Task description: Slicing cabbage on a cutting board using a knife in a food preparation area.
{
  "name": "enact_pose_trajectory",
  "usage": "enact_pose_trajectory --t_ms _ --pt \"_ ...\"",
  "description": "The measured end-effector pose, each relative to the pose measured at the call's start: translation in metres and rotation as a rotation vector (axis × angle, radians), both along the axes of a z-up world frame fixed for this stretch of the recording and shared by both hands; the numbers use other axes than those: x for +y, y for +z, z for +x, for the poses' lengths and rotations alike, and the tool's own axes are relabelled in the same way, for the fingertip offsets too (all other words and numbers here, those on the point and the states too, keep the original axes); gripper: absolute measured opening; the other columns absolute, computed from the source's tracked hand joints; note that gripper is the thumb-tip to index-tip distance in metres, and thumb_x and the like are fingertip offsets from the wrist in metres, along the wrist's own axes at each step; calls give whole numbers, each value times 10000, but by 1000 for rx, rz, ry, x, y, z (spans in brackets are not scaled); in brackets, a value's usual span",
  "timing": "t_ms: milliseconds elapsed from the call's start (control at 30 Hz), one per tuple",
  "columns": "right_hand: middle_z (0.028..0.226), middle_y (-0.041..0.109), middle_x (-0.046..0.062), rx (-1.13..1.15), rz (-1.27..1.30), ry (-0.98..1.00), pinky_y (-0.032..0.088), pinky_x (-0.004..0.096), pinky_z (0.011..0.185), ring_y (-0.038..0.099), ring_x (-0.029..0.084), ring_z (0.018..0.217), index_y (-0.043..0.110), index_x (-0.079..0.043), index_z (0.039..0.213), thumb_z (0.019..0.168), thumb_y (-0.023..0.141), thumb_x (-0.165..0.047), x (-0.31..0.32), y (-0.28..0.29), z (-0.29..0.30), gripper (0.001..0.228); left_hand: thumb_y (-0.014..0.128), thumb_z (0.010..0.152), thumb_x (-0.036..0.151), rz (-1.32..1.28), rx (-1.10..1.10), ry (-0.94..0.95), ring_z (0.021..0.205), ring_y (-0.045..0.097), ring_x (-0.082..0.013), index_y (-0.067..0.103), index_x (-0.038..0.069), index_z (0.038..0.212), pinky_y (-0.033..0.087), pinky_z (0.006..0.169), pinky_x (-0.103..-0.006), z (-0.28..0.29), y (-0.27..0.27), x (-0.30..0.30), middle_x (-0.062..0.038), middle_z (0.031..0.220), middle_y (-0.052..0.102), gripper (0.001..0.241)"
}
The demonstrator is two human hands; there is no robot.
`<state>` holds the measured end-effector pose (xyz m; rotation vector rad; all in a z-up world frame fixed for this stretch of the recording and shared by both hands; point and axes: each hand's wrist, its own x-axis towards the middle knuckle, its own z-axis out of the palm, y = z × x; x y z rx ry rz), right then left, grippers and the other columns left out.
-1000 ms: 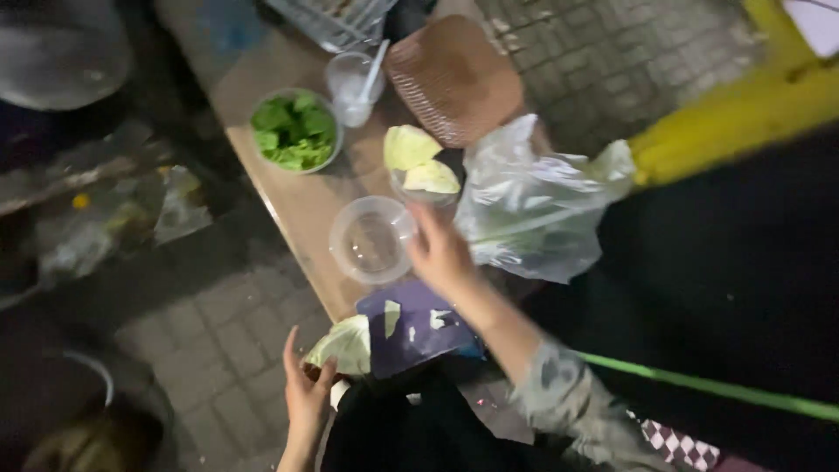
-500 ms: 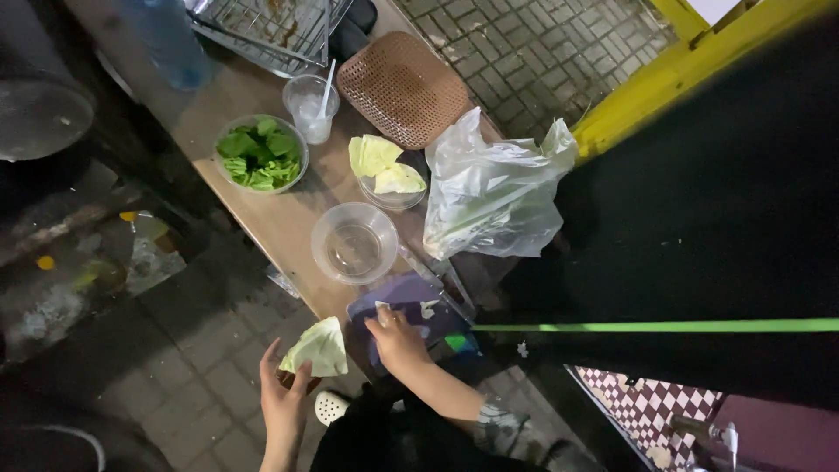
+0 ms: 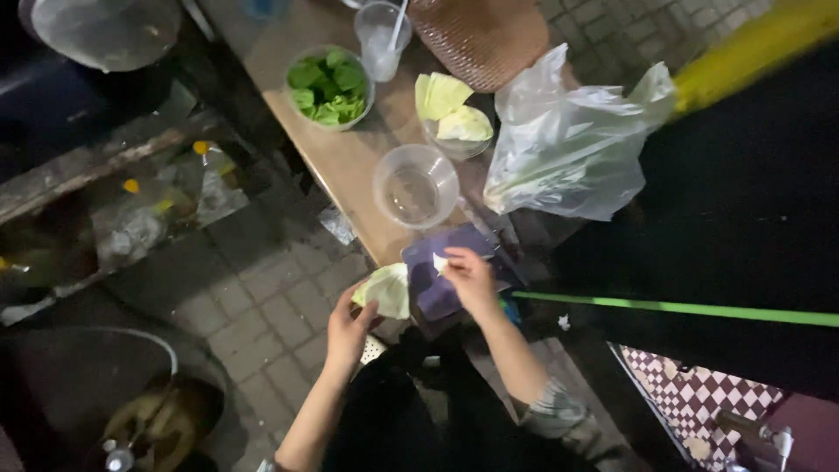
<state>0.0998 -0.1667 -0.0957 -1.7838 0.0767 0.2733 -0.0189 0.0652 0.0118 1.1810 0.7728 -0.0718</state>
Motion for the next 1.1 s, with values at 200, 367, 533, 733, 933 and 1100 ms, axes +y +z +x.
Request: enact_pose_trajectory --t_ms 200,367,533,733,933,1100 --pt "1098 753 229 -289 -126 24 632 365 814 748 351 990 743 -5 1118 872 724 25 48 146 -37 249 687 943 58 -125 -9 17 1217 611 -462 551 -12 1432 582 893 -612 7 -14 -25 -328 1399 551 512" --pt "1070 752 36 -770 -757 410 517 491 1009 683 261 1140 746 -215 1175 890 679 -100 42 99 -65 315 659 958 46 -177 -3 44 1228 597 -462 506 -37 1459 566 909 -602 9 -1 -34 -339 1412 528 530" --pt "1117 737 93 -738 -624 284 549 430 963 689 295 1090 747 -157 1147 848 682 -49 20 104 -59 324 655 959 47 -232 14 74 1199 608 -410 524 -32 1447 564 923 -594 7 -3 -35 -294 1370 555 511" --pt "1045 765 150 -110 -514 44 614 387 787 731 337 969 749 -87 1126 916 724 -156 -32 98 -32 223 613 977 28 -249 27 110 1203 623 -442 557 -17 1426 565 929 -590 -1 -14 -35 -314 1369 564 455" --pt "1110 727 79 -222 -952 140 615 375 823 726 267 1028 722 -150 1180 924 729 -284 -48 54 -10 288 569 981 7 -235 35 91 1199 614 -453 522 -32 1453 545 954 -618 -3 -14 -42 -327 1356 559 475" --pt "1062 692 120 -612 -997 120 617 360 732 711 303 952 740 -62 1109 789 815 -171 -45 10 -3 347 593 974 28 -188 35 81 1209 612 -448 510 -46 1454 545 947 -589 1 -12 -50 -331 1359 561 493"
